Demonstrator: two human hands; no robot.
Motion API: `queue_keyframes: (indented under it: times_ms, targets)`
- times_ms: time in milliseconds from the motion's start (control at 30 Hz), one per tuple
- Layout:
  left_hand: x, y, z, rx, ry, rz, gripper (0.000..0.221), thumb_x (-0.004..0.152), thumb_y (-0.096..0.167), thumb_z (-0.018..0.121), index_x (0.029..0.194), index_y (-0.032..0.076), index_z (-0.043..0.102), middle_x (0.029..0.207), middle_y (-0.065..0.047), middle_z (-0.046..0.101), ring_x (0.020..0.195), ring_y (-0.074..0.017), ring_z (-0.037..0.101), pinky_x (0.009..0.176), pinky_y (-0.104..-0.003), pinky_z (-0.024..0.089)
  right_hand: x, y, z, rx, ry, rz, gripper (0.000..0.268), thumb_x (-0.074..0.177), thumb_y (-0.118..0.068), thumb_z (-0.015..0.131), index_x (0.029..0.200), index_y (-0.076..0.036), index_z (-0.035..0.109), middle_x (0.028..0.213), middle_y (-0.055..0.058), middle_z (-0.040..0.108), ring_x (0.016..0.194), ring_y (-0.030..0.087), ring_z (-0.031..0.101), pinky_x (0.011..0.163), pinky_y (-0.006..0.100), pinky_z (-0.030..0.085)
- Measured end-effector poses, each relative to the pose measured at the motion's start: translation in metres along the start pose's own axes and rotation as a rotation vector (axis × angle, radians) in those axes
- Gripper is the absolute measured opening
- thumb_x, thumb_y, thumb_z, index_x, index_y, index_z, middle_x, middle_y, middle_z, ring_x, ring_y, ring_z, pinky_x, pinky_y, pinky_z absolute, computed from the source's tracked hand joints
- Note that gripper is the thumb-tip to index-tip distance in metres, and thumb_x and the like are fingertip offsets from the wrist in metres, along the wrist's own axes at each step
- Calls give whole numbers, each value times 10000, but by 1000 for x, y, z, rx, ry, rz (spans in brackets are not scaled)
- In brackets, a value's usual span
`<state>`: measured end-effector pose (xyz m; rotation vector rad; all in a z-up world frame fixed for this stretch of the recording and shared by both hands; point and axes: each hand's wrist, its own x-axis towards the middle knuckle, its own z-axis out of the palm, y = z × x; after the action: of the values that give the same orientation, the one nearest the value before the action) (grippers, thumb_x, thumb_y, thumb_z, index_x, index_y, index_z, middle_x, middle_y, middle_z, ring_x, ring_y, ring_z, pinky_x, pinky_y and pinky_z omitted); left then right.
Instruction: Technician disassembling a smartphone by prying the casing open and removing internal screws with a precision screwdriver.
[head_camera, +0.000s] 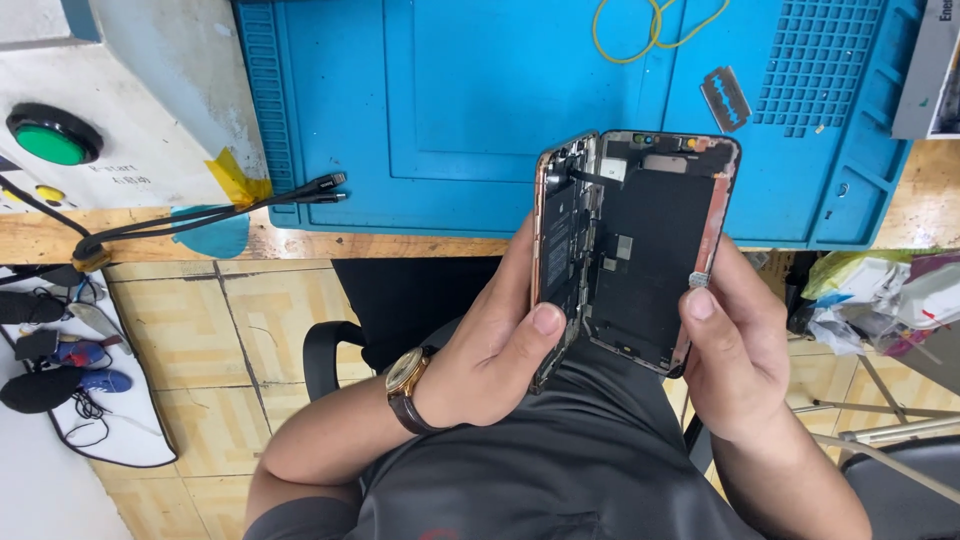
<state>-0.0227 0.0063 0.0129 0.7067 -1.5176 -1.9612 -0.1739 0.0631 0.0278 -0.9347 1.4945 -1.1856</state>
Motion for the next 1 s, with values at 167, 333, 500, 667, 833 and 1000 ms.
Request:
queue_keyframes:
  times_ms: [167, 333, 500, 667, 833, 1000]
  targets:
    - [2, 2, 0, 30, 35, -3, 597, 916, 432, 226, 1317, 12, 86, 1378, -137, 207, 1320, -266, 227, 1127, -394, 207, 4, -8, -3, -57, -18, -14, 504, 830, -255, 357, 1205, 82, 345, 1216, 166, 418, 1157, 244, 415, 956, 320, 363]
    - [6, 3, 2, 81, 86, 53, 575, 917, 429, 218, 1291, -4, 160, 1295, -134, 326, 1232, -249, 348, 1092, -377, 281, 8, -19, -2, -119, -37, -40, 476, 836, -216, 345, 1203, 88, 344, 1207, 167, 422, 1148, 244, 419, 954, 318, 362]
    - [0, -5, 2, 71, 100, 139, 547, 944, 398, 223, 1313, 4, 134, 1292, -125, 339, 1212, -259, 384, 1089, -404, 311, 4, -21, -2, -105, 19, -16, 474, 817, -208, 374, 1201, 70, 348, 1187, 154, 436, 1132, 237, 434, 947, 317, 387]
    - [0, -3, 2, 189, 91, 207, 584, 938, 439, 212, 1303, -11, 140, 1349, -179, 249, 1297, -330, 290, 1128, -439, 263, 0, -10, -3, -155, 63, -68, 460, 843, -203, 365, 1209, 75, 348, 1179, 158, 445, 1137, 247, 438, 964, 321, 384]
    - [-2, 2, 4, 263, 88, 167, 654, 900, 525, 186, 1278, -9, 167, 1189, -194, 348, 1019, -307, 445, 716, -375, 467, -3, -1, 3, -13, 156, -58, 456, 839, -213, 385, 1194, 71, 356, 1155, 160, 455, 1109, 243, 451, 955, 322, 390]
    - [-7, 2, 5, 391, 66, 109, 706, 859, 548, 212, 1312, 21, 86, 1306, -219, 312, 1080, -325, 497, 468, -304, 427, -8, 9, 1, 213, 178, 14, 469, 832, -205, 418, 1221, 43, 334, 1176, 157, 445, 1123, 266, 458, 945, 338, 417]
